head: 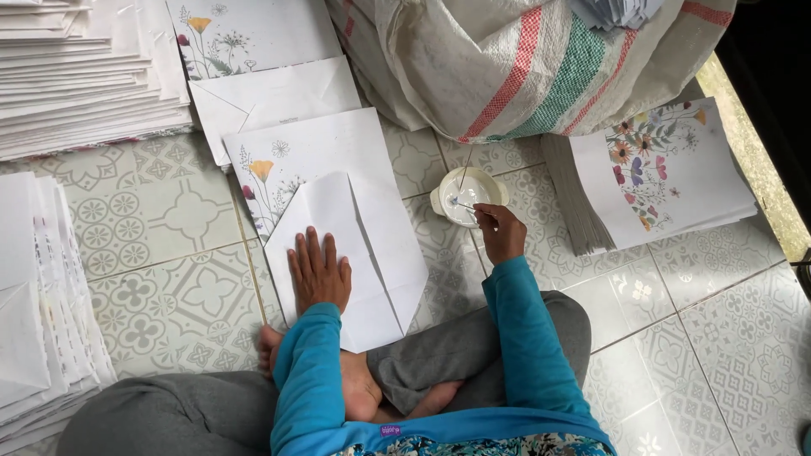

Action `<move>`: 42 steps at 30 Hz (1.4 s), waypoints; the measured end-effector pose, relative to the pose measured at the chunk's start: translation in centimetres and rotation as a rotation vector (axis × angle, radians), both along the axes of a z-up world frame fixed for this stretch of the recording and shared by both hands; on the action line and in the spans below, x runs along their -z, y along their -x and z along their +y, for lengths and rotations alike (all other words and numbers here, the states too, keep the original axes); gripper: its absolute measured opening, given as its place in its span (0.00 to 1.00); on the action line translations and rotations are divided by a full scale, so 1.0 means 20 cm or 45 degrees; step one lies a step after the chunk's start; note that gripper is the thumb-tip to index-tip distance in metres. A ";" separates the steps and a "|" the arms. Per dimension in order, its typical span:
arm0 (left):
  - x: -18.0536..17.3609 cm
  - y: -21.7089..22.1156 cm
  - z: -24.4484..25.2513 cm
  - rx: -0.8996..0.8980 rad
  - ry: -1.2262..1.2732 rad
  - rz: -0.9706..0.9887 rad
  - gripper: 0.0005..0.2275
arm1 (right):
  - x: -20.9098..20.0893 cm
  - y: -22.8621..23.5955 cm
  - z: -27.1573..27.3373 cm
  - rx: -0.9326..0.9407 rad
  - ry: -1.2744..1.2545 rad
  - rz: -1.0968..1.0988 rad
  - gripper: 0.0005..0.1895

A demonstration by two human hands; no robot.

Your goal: Manually folding pre-printed paper sheets into envelopes and applying glue with a small stick to seal the edges.

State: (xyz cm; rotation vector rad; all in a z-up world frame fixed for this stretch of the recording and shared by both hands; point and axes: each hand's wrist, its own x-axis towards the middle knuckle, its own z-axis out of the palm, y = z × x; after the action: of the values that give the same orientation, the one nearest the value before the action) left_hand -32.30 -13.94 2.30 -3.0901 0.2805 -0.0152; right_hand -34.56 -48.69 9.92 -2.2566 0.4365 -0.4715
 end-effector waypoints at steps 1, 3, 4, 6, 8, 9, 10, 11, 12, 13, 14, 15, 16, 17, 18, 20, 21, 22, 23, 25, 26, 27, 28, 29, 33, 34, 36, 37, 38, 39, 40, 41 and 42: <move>0.00 0.00 -0.01 0.001 0.002 -0.002 0.26 | -0.04 0.01 0.01 0.001 0.002 -0.002 0.06; 0.00 0.00 0.00 -0.005 0.015 -0.010 0.25 | -0.12 0.03 0.04 0.017 0.033 -0.059 0.06; 0.00 0.00 0.00 -0.008 0.013 -0.008 0.25 | -0.14 0.04 0.06 0.015 0.031 -0.057 0.06; 0.01 0.00 0.00 0.001 0.044 -0.021 0.25 | -0.19 0.06 0.08 -0.011 0.055 -0.086 0.06; 0.01 0.00 0.00 0.001 0.052 -0.026 0.25 | -0.17 0.08 0.09 -0.052 0.094 -0.071 0.06; 0.01 0.00 0.00 0.002 0.060 -0.032 0.25 | -0.16 0.09 0.10 -0.093 0.134 -0.057 0.06; 0.01 0.00 0.00 0.000 0.061 -0.032 0.25 | -0.18 0.10 0.12 -0.095 0.136 -0.058 0.06; 0.02 0.00 0.00 0.000 0.070 -0.024 0.25 | -0.20 0.11 0.15 -0.152 0.187 -0.060 0.06; 0.02 0.00 0.00 -0.001 0.077 -0.017 0.25 | -0.22 0.11 0.17 -0.210 0.237 -0.064 0.06; 0.02 0.00 0.00 -0.005 0.076 -0.017 0.25 | -0.23 0.11 0.18 -0.214 0.237 -0.065 0.06; 0.03 0.00 0.00 -0.001 0.089 -0.022 0.25 | -0.23 0.11 0.18 -0.240 0.258 -0.082 0.06; 0.03 0.00 0.00 0.002 0.102 -0.027 0.25 | -0.24 0.12 0.18 -0.266 0.280 -0.098 0.06; 0.03 0.00 0.00 0.001 0.102 -0.027 0.25 | -0.24 0.12 0.17 -0.268 0.280 -0.099 0.06; 0.03 0.00 0.00 0.001 0.102 -0.035 0.25 | -0.23 0.12 0.17 -0.272 0.283 -0.106 0.06; 0.04 0.00 0.00 0.000 0.102 -0.044 0.25 | -0.23 0.12 0.16 -0.278 0.286 -0.114 0.06; 0.04 -0.01 0.00 -0.004 0.103 -0.057 0.25 | -0.24 0.12 0.16 -0.289 0.269 -0.123 0.06; 0.04 0.00 0.00 -0.005 0.104 -0.070 0.25 | -0.25 0.12 0.16 -0.296 0.251 -0.130 0.06; 0.03 0.00 0.00 -0.013 0.102 -0.068 0.25 | -0.26 0.12 0.17 -0.304 0.249 -0.129 0.06; 0.02 0.00 0.00 -0.007 0.117 -0.053 0.25 | -0.27 0.12 0.18 -0.290 0.224 -0.113 0.06; 0.01 0.00 0.00 -0.010 0.131 -0.036 0.25 | -0.27 0.12 0.20 -0.284 0.197 -0.094 0.05; 0.00 0.00 0.00 -0.006 0.131 -0.036 0.25 | -0.27 0.12 0.20 -0.268 0.139 -0.087 0.05; 0.00 0.00 0.01 -0.001 0.130 -0.036 0.25 | -0.27 0.12 0.21 -0.252 0.081 -0.079 0.06; 0.00 0.00 0.00 -0.010 0.132 -0.034 0.25 | -0.27 0.12 0.20 -0.261 0.082 -0.077 0.06; 0.01 -0.01 0.00 0.007 0.175 -0.068 0.25 | -0.28 0.11 0.20 -0.246 -0.013 -0.096 0.05; 0.06 -0.01 0.00 0.038 0.364 -0.331 0.25 | -0.31 0.05 0.25 -0.241 -0.242 -0.144 0.07; 0.02 0.00 0.01 -0.003 0.346 -0.333 0.25 | -0.30 0.01 0.32 -0.282 -0.257 -0.138 0.07; -0.06 0.00 0.02 0.033 0.275 -0.131 0.25 | -0.30 -0.05 0.44 -0.334 -0.262 -0.223 0.09; -0.11 0.00 0.03 0.005 0.270 -0.129 0.25 | -0.27 -0.09 0.54 -0.361 -0.270 -0.216 0.09; -0.16 -0.01 0.03 0.010 0.218 0.099 0.26 | -0.26 -0.12 0.64 -0.448 -0.242 -0.237 0.09; -0.20 -0.02 0.03 0.015 0.168 0.328 0.26 | -0.24 -0.16 0.74 -0.534 -0.215 -0.258 0.08; -0.22 -0.02 0.03 0.000 0.168 0.327 0.26 | -0.22 -0.18 0.83 -0.549 -0.218 -0.258 0.08; -0.23 -0.03 0.03 -0.001 0.173 0.406 0.26 | -0.20 -0.21 0.92 -0.603 -0.183 -0.273 0.08; -0.25 -0.03 0.04 -0.001 0.177 0.486 0.27 | -0.18 -0.23 1.01 -0.656 -0.150 -0.288 0.08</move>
State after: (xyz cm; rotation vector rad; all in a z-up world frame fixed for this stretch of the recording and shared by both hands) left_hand -31.65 -13.22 7.26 -3.2089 0.3006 0.5832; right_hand -30.00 -28.52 13.53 -2.0672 -0.2263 -0.4085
